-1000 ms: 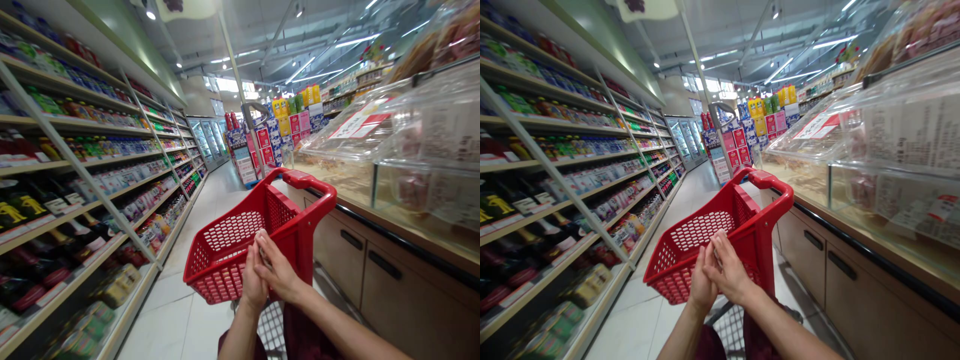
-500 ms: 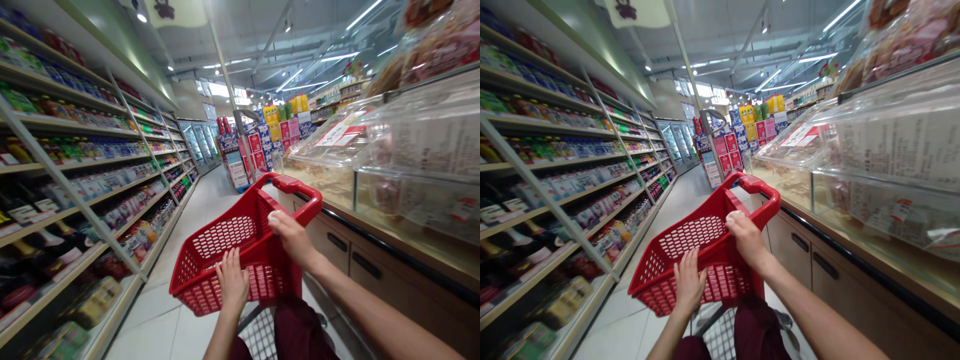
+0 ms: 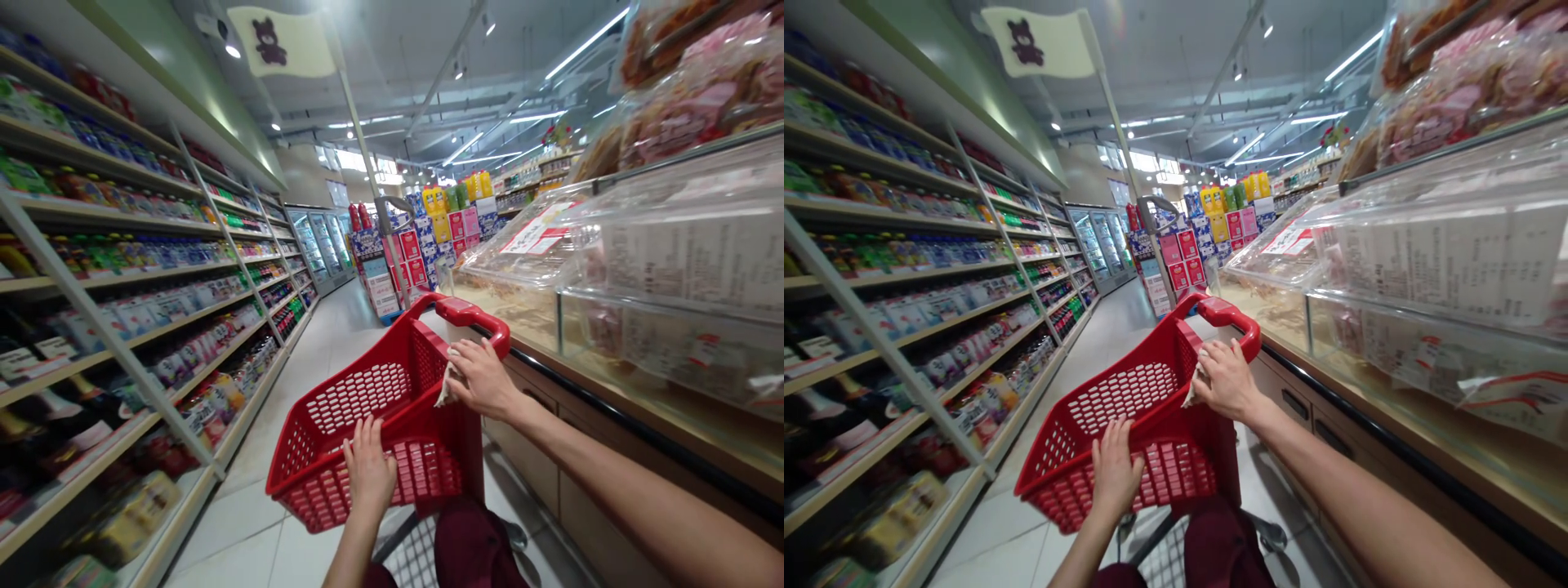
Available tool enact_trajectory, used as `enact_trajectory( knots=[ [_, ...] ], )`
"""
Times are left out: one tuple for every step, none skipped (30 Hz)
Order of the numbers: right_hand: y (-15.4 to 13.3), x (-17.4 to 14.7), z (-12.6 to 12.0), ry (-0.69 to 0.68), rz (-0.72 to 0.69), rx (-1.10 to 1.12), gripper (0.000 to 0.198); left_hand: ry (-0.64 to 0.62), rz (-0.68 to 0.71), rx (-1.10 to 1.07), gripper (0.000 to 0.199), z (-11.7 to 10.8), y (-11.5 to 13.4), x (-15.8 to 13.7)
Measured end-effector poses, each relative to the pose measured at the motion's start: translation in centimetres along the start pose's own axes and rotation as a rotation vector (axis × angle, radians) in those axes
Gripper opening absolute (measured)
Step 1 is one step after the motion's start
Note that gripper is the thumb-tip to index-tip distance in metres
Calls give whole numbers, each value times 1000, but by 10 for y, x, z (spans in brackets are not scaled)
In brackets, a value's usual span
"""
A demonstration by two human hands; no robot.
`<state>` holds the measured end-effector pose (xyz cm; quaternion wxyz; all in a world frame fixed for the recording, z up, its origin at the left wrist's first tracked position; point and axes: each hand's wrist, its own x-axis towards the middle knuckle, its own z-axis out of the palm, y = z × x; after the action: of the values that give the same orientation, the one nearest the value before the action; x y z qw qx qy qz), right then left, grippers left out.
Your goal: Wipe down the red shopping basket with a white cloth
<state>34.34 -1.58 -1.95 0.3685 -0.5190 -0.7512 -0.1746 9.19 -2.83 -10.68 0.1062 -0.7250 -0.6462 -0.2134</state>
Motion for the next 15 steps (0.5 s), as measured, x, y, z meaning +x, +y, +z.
enact_trajectory(
  knots=[
    [-9,0,3,-6,5,8,41,-11,-3,3,53,0,0,0],
    [-18,1,7,-8,3,22,47,-19,-9,9,53,-1,1,1],
    [-29,1,13,-10,-13,38,52,-25,-17,17,53,-2,1,1],
    [-39,0,21,-16,-43,50,53,-31,-23,23,53,-2,1,2],
    [-48,0,29,-21,-78,52,50,-37,-27,29,53,-3,1,2],
    [-57,-1,36,-25,-115,47,42,-42,-26,33,53,-4,1,2],
    [-63,-2,43,-26,-152,41,31,-46,-20,36,53,-5,1,3],
    [-66,-3,49,-22,-190,45,19,-50,-13,37,54,-5,1,3],
    [-66,-4,51,-15,-238,66,11,-50,-8,38,54,-6,0,3],
    [-62,-4,50,-6,-293,104,10,-47,-5,37,53,-6,0,2],
    [-54,-3,46,13,-343,152,13,-44,-6,36,53,-6,-1,2],
    [-43,-1,39,42,-369,198,15,-42,-6,34,53,-6,-2,2],
    [-28,1,29,88,-349,231,17,-40,-8,30,53,-6,-2,1],
    [-11,5,17,139,-292,245,18,-38,-8,26,53,-6,-3,1],
    [7,9,6,199,-193,242,18,-39,-9,22,53,-6,-3,1]
  ],
)
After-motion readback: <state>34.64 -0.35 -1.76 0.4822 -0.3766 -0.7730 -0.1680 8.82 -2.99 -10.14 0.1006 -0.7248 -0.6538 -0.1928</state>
